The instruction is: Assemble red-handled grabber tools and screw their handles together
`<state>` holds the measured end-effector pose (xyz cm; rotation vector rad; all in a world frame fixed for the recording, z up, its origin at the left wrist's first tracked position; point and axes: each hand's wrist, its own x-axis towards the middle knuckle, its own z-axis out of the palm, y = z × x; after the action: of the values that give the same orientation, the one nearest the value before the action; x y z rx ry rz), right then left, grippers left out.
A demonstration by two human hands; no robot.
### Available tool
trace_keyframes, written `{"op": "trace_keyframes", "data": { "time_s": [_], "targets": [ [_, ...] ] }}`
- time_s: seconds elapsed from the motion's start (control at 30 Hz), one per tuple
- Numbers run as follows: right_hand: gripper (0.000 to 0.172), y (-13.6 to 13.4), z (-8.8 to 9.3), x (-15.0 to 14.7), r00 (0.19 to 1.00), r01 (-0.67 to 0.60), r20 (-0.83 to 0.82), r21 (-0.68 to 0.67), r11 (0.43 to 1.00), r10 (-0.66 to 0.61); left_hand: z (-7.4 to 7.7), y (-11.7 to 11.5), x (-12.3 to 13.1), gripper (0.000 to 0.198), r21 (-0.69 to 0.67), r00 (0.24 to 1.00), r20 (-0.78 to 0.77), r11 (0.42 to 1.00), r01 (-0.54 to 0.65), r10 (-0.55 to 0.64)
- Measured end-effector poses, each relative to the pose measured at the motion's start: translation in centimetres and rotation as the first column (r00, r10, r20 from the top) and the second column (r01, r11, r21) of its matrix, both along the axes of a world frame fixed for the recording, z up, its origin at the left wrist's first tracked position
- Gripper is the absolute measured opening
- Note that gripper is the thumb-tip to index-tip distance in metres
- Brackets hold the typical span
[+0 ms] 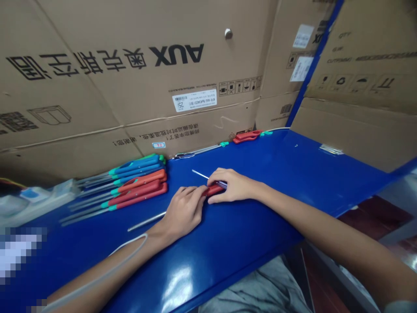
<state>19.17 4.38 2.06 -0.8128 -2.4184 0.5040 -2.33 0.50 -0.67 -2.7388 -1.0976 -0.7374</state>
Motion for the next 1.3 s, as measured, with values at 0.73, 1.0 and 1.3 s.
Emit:
{"op": "trace_keyframes", "data": {
  "time_s": [0.73,1.0,1.3],
  "targets": [
    [0.021,1.2,-0.8,1.0,0.953,0.232,-0.188,-0.044,0.972,-0.236,8.4,0.8,-10.7,0.023,-0.253,0.965,-0.023,0.932,-0.259,0.262],
    [0.022,1.2,-1.2,0.7,0.978,0.162,-0.119,-0.074,0.984,-0.170,9.4,2.6,-14.5,0.037,-0.337,0.899,-0.173,0.834,-0.438,0.403],
    [0.022,1.2,-0.7,0.8,0.982,0.186,-0.022,-0.110,0.976,-0.190,6.4,-1.5,-11.7,0.041,-0.361,0.969,-0.160,0.902,-0.236,0.189]
  ]
}}
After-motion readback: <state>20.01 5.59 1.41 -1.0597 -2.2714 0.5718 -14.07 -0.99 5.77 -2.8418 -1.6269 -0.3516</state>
